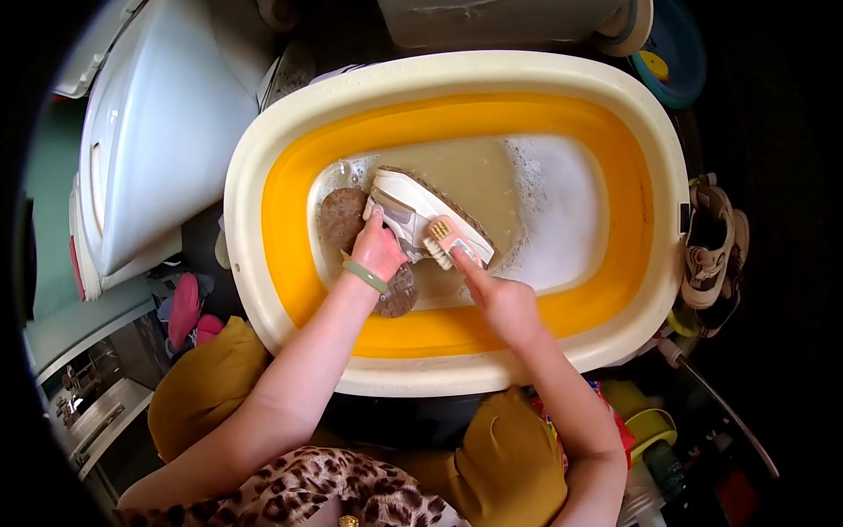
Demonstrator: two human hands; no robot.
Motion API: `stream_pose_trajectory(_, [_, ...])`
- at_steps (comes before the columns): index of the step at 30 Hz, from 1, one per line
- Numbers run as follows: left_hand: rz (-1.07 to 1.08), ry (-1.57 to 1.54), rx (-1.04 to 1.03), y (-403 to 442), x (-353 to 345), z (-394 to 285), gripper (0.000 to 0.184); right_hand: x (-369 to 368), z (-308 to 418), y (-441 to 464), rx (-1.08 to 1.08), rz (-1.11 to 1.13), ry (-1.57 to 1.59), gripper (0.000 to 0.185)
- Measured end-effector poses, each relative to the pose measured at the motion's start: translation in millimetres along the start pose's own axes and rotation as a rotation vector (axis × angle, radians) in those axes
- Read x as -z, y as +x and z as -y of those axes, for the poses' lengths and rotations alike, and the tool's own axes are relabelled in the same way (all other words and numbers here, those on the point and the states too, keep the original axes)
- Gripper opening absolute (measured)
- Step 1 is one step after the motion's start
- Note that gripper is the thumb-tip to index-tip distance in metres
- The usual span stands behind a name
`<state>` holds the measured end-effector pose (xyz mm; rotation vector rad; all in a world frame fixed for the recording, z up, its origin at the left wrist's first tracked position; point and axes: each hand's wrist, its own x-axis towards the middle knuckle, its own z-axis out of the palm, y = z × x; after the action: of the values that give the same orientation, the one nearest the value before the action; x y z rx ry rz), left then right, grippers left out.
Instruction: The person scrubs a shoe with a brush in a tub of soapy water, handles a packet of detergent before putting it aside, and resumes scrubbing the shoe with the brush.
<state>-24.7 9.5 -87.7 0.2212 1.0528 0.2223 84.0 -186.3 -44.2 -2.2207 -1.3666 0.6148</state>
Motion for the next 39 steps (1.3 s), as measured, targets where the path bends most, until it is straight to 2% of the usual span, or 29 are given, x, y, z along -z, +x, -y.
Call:
stream_pose_trajectory(1, [0.03, 0.005, -0.035, -0.5, -0.9, 0.9, 0.048, 1.1, 6.7, 8.7, -0.049, 0.075, -0.094, 0.046])
stream_pose_trajectory(3, [-0.009, 0.051, -0.028, -5.5, -8.8, -2.3, 0.046, -11.6, 16.6, 44.7, -0.029, 0.033, -0.115, 0.045])
stream_pose_trajectory(4, [-0.047, 0.087, -0.024, -7.6, -12.7, -4.2, 0.044, -7.6, 35.0, 70.1, -0.001, 0.023, -0.075, 0.04])
stream_pose_trajectory(5, [-0.037, 0.1, 0.008, 3.2, -3.6, -4.1, 0.041, -22.0, 37.3, 89.6, 0.114, -0.027, 0.042, 0.042])
stream_pose_trajectory(7, [-0.03, 0.069, 0.007, 5.5, 0.0, -5.7, 0.042, -25.6, 52.9, 118.2, 0.148, 0.131, -0.06, 0.048])
stream_pose_trajectory(9, [-0.009, 0.047, 0.025, 1.2, -8.5, -9.0, 0.042, -16.9, 53.1, 110.6, 0.114, 0.117, -0.042, 0.048])
stream_pose_trajectory(11, [-0.086, 0.091, 0.036, -7.8, -17.1, -10.2, 0.043, -7.4, 41.4, 87.6, 0.094, 0.059, -0.085, 0.053])
stream_pose_trajectory(13, [-0.099, 0.054, 0.036, -2.1, -14.9, -8.4, 0.043, 4.5, 15.8, 38.9, -0.112, 0.082, -0.123, 0.055])
stream_pose_trajectory(15, [-0.109, 0.022, 0.018, -0.8, -11.9, -4.6, 0.045, 14.2, 7.9, -3.9, -0.144, -0.016, 0.023, 0.053])
stream_pose_trajectory(18, [-0.032, -0.028, -0.031, 2.7, -5.3, 0.6, 0.044, 7.1, 15.0, -8.6, -0.1, 0.015, 0.001, 0.051])
stream_pose_trajectory(21, [-0.077, 0.084, -0.037, -6.8, -20.6, -7.7, 0.046, -4.2, 30.3, 63.8, -0.043, 0.061, -0.16, 0.06])
stream_pose_trajectory(23, [-0.094, 0.169, -0.011, -1.7, -16.9, -7.0, 0.051, -5.1, 39.9, 101.8, 0.045, 0.06, -0.047, 0.062])
stream_pose_trajectory(26, [-0.029, 0.095, 0.037, 4.7, -10.0, -6.4, 0.052, 3.7, 52.2, 115.7, 0.006, 0.143, -0.082, 0.063])
stream_pose_trajectory(27, [0.02, 0.088, 0.029, 2.0, -9.7, -6.4, 0.051, 7.3, 44.5, 101.2, 0.021, 0.136, -0.085, 0.064])
stream_pose_trajectory(29, [-0.038, 0.057, 0.031, 1.6, -14.4, -6.5, 0.05, 9.0, 22.2, 62.3, -0.129, 0.132, -0.081, 0.049])
stream_pose_trajectory(31, [-0.102, 0.042, 0.008, -0.9, -17.7, -5.6, 0.046, 21.6, 9.1, 13.5, -0.208, 0.168, -0.101, 0.047])
stream_pose_trajectory(33, [-0.092, 0.01, -0.006, 4.5, -11.3, -3.5, 0.046, 27.6, 8.8, -22.3, -0.202, 0.078, 0.029, 0.048])
stream_pose_trajectory(36, [-0.074, 0.003, -0.003, 10.8, -9.6, -2.8, 0.045, 27.6, 10.1, -24.6, -0.247, 0.112, -0.049, 0.05])
stream_pose_trajectory(39, [-0.105, -0.008, -0.001, 8.5, -14.1, -3.6, 0.045, 14.8, 12.9, 31.4, -0.119, 0.06, -0.087, 0.052])
